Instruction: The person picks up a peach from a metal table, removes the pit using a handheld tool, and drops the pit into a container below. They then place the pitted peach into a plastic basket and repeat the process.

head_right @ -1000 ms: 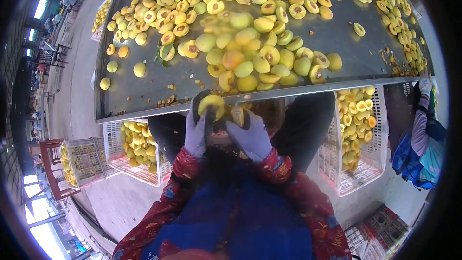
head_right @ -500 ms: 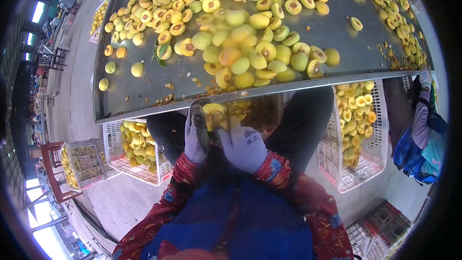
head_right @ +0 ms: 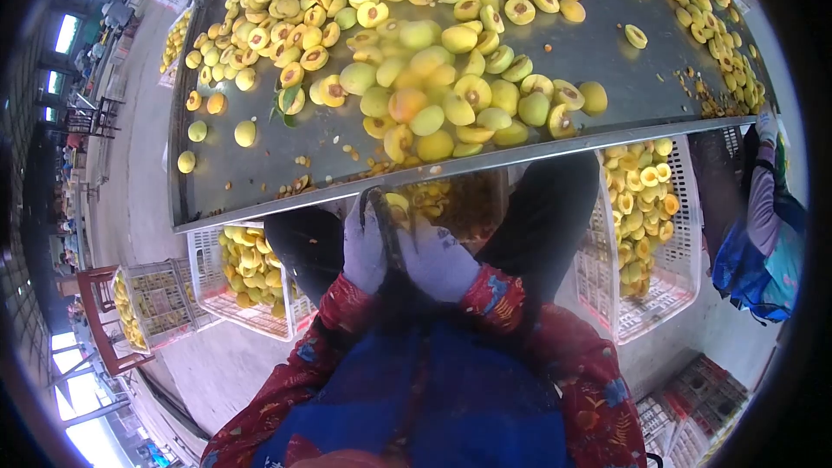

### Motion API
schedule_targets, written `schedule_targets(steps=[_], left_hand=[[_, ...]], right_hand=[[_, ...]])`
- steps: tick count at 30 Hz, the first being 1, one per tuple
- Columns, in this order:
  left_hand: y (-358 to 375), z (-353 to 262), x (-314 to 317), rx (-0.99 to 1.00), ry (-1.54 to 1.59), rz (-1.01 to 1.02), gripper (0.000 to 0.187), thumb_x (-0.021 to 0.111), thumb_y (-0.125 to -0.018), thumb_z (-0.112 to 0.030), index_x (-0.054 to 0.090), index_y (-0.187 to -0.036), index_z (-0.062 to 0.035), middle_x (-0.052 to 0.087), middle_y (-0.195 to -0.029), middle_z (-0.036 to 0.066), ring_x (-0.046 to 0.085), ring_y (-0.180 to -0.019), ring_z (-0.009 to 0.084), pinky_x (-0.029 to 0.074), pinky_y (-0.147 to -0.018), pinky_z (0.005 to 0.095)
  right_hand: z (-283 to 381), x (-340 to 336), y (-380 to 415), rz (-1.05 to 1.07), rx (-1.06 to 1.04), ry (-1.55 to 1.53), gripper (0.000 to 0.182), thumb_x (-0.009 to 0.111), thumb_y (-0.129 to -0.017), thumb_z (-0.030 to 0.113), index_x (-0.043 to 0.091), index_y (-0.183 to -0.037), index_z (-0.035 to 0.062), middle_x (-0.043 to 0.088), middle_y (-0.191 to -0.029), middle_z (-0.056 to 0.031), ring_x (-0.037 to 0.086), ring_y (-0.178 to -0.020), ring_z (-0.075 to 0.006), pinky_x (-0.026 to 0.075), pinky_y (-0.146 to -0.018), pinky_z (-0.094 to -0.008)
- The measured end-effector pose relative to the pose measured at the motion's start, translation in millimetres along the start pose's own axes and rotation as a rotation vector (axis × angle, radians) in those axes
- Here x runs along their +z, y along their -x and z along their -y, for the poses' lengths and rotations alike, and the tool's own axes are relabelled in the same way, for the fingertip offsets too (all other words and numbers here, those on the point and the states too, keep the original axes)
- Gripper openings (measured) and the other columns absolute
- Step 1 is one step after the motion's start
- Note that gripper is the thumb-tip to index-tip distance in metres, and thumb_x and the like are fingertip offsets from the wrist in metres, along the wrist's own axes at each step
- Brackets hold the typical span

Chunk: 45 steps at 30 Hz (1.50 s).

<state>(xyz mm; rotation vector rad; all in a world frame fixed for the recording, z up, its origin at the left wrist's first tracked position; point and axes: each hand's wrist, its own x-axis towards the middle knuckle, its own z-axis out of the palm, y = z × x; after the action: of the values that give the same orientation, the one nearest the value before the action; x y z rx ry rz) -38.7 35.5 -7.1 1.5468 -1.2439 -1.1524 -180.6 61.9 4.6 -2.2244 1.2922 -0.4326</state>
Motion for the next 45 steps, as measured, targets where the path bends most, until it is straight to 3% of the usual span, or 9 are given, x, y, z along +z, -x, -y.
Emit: schedule_targets(steps=[4,8,12,19,25,31,35,39,45], left_hand=[[2,-12,2,0.078,-0.082,-0.018,0.028,0.041,-0.093,-0.011,0.048,-0.117,0.0025,0.063,-0.093,0.019,0.063,-0.083,0.0267,0.049,-0.073,0.0351],[6,-16,2,0.281,-0.245,-0.058,0.029,0.041,-0.094,-0.012,0.047,-0.118,0.0032,0.062,-0.097,0.018,0.062,-0.086,0.0243,0.049,-0.075,0.034],[-1,27,6,-0.076,0.179,-0.001,0.029,0.038,-0.096,-0.012,0.047,-0.118,0.0026,0.061,-0.102,0.016,0.059,-0.091,0.0203,0.048,-0.079,0.0321],[7,1,10,0.069,0.249,-0.101,0.029,0.034,-0.097,-0.014,0.048,-0.118,0.0011,0.058,-0.106,0.012,0.056,-0.096,0.0176,0.046,-0.083,0.0298],[8,-9,7,0.198,0.048,-0.078,0.027,0.037,-0.095,-0.012,0.048,-0.116,0.0008,0.062,-0.095,0.014,0.06,-0.086,0.0225,0.048,-0.078,0.0333],[5,-10,5,0.137,-0.347,-0.06,0.029,0.044,-0.091,-0.011,0.047,-0.117,0.0018,0.062,-0.095,0.024,0.06,-0.088,0.04,0.049,-0.073,0.0433],[6,-7,9,0.15,-0.369,-0.086,0.031,0.043,-0.091,-0.011,0.045,-0.119,0.0029,0.061,-0.096,0.024,0.06,-0.091,0.0393,0.048,-0.075,0.0424],[12,-18,3,0.203,-0.377,0.013,0.032,0.042,-0.091,-0.011,0.045,-0.12,0.0013,0.061,-0.098,0.024,0.061,-0.092,0.0368,0.048,-0.078,0.0404],[7,-1,-14,0.327,-0.019,0.266,0.034,0.038,-0.093,-0.017,0.046,-0.12,0.0023,0.061,-0.102,0.019,0.061,-0.094,0.0268,0.046,-0.085,0.0347]], right_hand=[[-17,22,4,-0.137,-0.139,0.039,0.032,0.053,-0.083,0.01,0.05,-0.11,-0.0049,0.056,-0.1,-0.0199,0.058,-0.084,-0.0316,0.047,-0.07,-0.0385],[-26,23,1,0.111,0.094,-0.604,0.042,0.056,-0.077,0.009,0.047,-0.115,-0.0068,0.053,-0.102,-0.0228,0.056,-0.086,-0.0347,0.047,-0.07,-0.039],[-13,17,6,-0.139,-0.108,-0.001,0.039,0.055,-0.077,0.008,0.048,-0.113,-0.0069,0.052,-0.095,-0.0248,0.055,-0.077,-0.035,0.046,-0.064,-0.0406],[5,14,4,-0.144,-0.061,0.138,0.031,0.051,-0.08,0.005,0.052,-0.108,-0.0075,0.05,-0.097,-0.0299,0.054,-0.069,-0.0363,0.044,-0.058,-0.0434],[-7,16,-2,-0.059,0.065,-0.41,0.031,0.05,-0.084,0.011,0.049,-0.111,-0.0038,0.053,-0.089,-0.0224,0.055,-0.069,-0.0355,0.045,-0.057,-0.0409],[-44,65,4,0.016,0.2,-0.754,0.024,0.045,-0.095,0.023,0.056,-0.099,0.0017,0.058,-0.079,-0.0032,0.053,-0.07,-0.0114,0.044,-0.058,-0.0263],[-33,29,-6,0.261,0.442,-0.997,0.029,0.045,-0.092,0.015,0.049,-0.116,-0.0016,0.057,-0.09,-0.0114,0.057,-0.077,-0.0246,0.046,-0.067,-0.0368],[-13,-13,-2,0.266,0.258,-1.289,0.028,0.041,-0.096,0.023,0.052,-0.112,0.0034,0.058,-0.086,-0.0016,0.057,-0.078,-0.0155,0.047,-0.067,-0.0292],[-8,-25,3,0.67,0.674,-2.319,0.033,0.047,-0.093,0.041,0.05,-0.094,0.0076,0.047,-0.058,0.0011,0.04,-0.04,-0.0053,0.033,-0.039,-0.0194]])
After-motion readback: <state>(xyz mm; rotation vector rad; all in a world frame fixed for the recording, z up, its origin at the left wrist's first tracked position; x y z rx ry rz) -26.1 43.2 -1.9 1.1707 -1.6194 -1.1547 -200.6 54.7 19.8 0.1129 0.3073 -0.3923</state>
